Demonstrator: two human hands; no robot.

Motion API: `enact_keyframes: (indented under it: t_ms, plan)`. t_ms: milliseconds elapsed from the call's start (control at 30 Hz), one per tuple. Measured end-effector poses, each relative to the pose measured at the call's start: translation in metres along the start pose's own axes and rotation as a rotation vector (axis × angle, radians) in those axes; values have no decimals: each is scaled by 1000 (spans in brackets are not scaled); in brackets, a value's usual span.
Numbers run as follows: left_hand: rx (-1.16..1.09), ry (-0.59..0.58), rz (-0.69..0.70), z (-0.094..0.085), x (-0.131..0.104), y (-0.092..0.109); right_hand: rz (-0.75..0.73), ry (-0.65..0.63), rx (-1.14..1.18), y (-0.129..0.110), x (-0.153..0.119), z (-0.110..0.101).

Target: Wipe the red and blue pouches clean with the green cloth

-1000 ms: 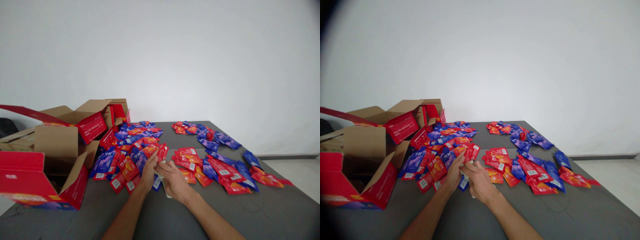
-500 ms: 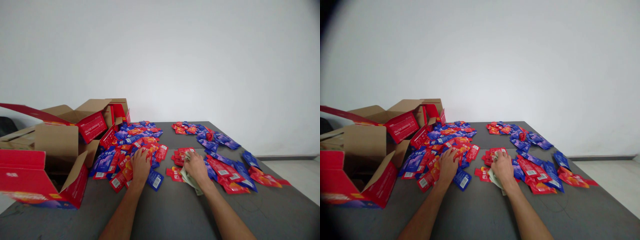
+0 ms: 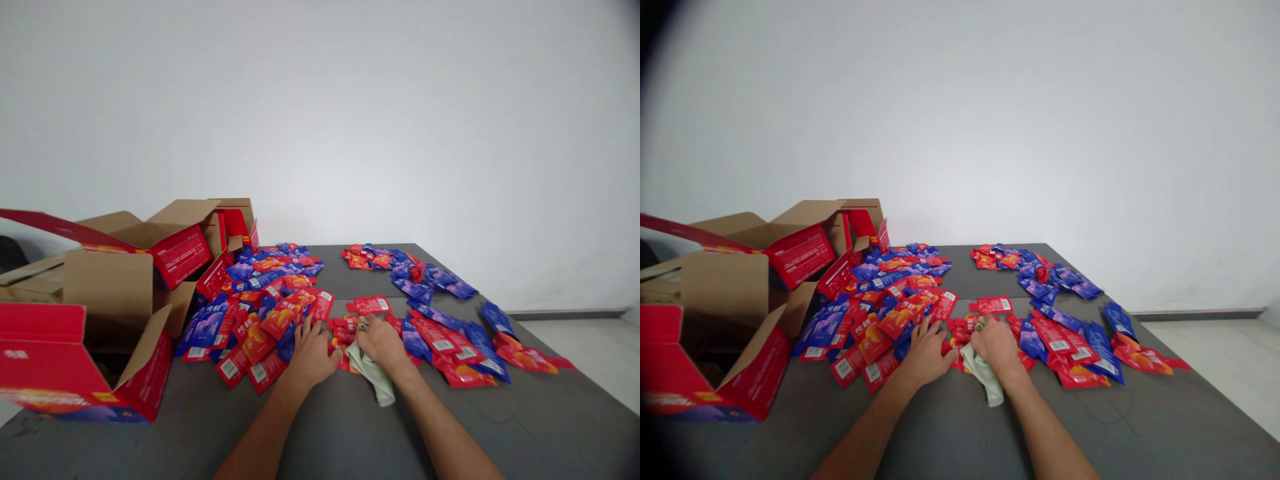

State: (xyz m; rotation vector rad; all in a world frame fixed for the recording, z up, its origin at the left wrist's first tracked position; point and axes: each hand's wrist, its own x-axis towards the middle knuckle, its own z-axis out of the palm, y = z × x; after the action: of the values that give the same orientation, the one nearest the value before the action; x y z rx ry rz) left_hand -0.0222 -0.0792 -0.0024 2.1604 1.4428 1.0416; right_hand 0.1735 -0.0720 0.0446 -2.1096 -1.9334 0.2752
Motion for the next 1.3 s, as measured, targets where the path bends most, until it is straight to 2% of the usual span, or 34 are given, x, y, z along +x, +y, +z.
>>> enact_keyframes:
  t_ms: [167,267,333,500,633,800,967,1067,1200,1300]
  plan:
    - [41,-52,-49,-2,1,2,-37,53,15,-2,-2,-1]
    - [32,-60,-54,-6,4,6,-187,152,124,-6,-4,-3]
    - [-43,-23,-87,-10,8,8,-281,181,248,-10,-7,-6]
    - [-363,219,-203,-25,16,14,-428,11,534,-19,-15,-12]
    - [-520,392,-238,-32,18,13,-475,-135,712,-21,-16,-7]
    - [-766,418,-371,-33,18,9,-409,-215,955,-25,-20,1]
    - [-778,474,-348,-29,18,14,-335,-213,1068,-35,-27,7]
    - [-870,377,-378,-26,17,17,-264,-161,1065,-37,-27,9]
    - [-1091,87,-366,-21,12,22,-168,-64,1151,-35,-20,8]
    - [-1178,-69,-335,-18,11,26,-136,58,1155,-30,-13,7]
